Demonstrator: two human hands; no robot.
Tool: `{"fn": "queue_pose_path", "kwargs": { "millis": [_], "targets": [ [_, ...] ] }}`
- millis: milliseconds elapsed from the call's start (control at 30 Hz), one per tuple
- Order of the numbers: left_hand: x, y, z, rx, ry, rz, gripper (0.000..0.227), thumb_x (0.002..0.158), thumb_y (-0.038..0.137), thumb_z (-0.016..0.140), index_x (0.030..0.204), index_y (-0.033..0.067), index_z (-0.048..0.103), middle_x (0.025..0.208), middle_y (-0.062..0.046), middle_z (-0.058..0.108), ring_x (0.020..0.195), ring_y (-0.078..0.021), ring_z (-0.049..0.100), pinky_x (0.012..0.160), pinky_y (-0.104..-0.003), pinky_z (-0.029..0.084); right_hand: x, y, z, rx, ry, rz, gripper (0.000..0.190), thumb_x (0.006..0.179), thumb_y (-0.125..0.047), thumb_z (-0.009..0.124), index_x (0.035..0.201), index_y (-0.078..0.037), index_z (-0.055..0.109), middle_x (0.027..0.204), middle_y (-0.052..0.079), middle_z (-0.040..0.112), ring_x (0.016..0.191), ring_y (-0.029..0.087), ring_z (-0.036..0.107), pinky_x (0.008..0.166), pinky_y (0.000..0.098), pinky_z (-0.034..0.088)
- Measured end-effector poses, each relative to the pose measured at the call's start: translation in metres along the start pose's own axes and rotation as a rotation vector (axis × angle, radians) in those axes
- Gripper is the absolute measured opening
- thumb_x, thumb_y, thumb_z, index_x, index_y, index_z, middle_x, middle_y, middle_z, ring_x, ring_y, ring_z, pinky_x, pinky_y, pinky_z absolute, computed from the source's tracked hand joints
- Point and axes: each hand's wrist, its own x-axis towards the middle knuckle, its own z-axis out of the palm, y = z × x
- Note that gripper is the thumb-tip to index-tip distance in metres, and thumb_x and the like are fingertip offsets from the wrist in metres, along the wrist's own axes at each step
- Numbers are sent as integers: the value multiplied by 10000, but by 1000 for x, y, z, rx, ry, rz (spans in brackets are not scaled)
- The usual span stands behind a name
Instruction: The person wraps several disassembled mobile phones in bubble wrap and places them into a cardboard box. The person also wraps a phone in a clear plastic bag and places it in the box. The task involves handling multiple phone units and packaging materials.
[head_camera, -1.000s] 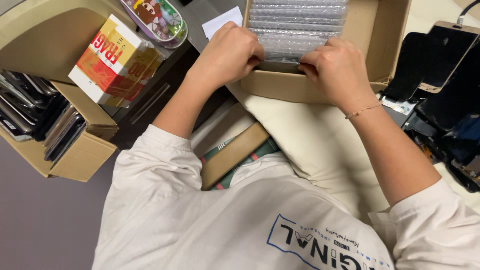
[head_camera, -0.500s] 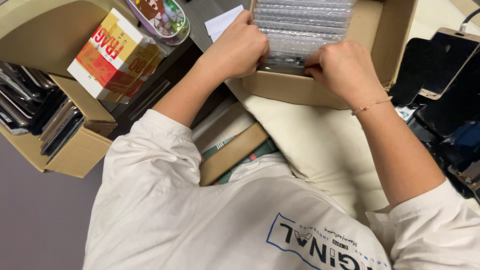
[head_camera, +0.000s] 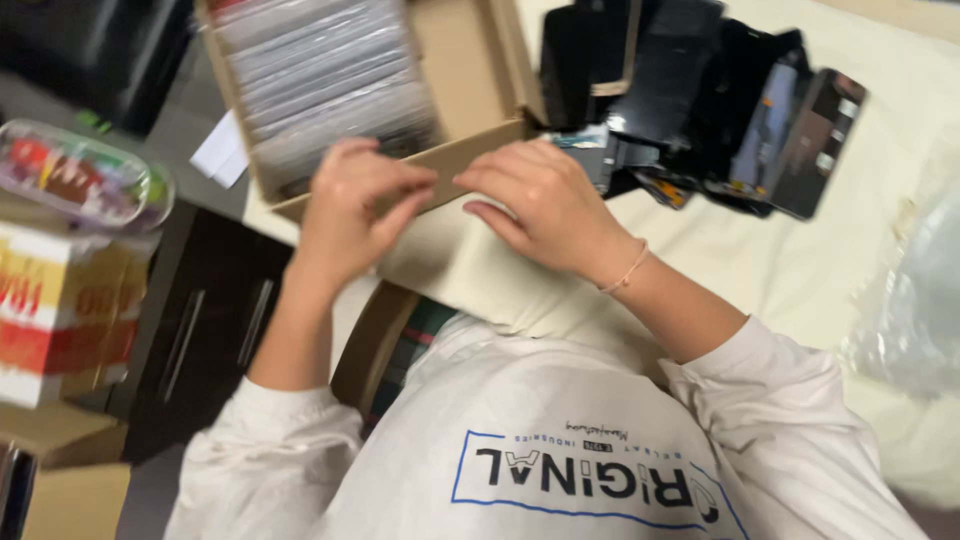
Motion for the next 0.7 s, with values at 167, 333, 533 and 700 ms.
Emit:
{"fn": "queue_pose_path", "kwargs": {
  "millis": [167, 333, 533, 700],
  "targets": [
    [7, 52, 129, -475, -96, 8, 83, 891, 129, 814, 967, 162, 808, 840, -20, 791, 796, -229, 747, 1010, -455, 516, -114, -1, -32, 17, 75, 262, 71, 1004, -163, 665, 1041, -138, 720, 986, 19, 723, 968, 263, 709, 871, 397, 544],
    [12, 104, 213, -657, -347, 10, 65, 883, 158, 801, 947, 149, 808, 802, -37, 790, 775, -245, 761, 974, -428, 541, -230, -12, -55, 42, 108, 566, 48, 963, -152, 690, 979, -139, 733, 919, 25, 752, 899, 268, 734, 852, 410, 558],
    [35, 145, 244, -654, -553, 110, 90, 894, 146, 770, 976, 129, 803, 813, -67, 790, 807, -272, 762, 975, -451, 537, -345, 33, -115, -343, 402, 832, 145, 980, -78, 737, 1117, -35, 759, 1132, 148, 748, 1165, 366, 670, 1060, 476, 474],
    [39, 153, 248, -625, -578, 96, 103, 907, 178, 756, 989, 146, 809, 794, -60, 785, 835, -287, 755, 972, -447, 538, -400, 86, -159, -579, 287, 1354, 642, 895, -207, 843, 1459, 2, 617, 1459, 245, 594, 1379, 445, 486, 1153, 634, 224]
  ]
}}
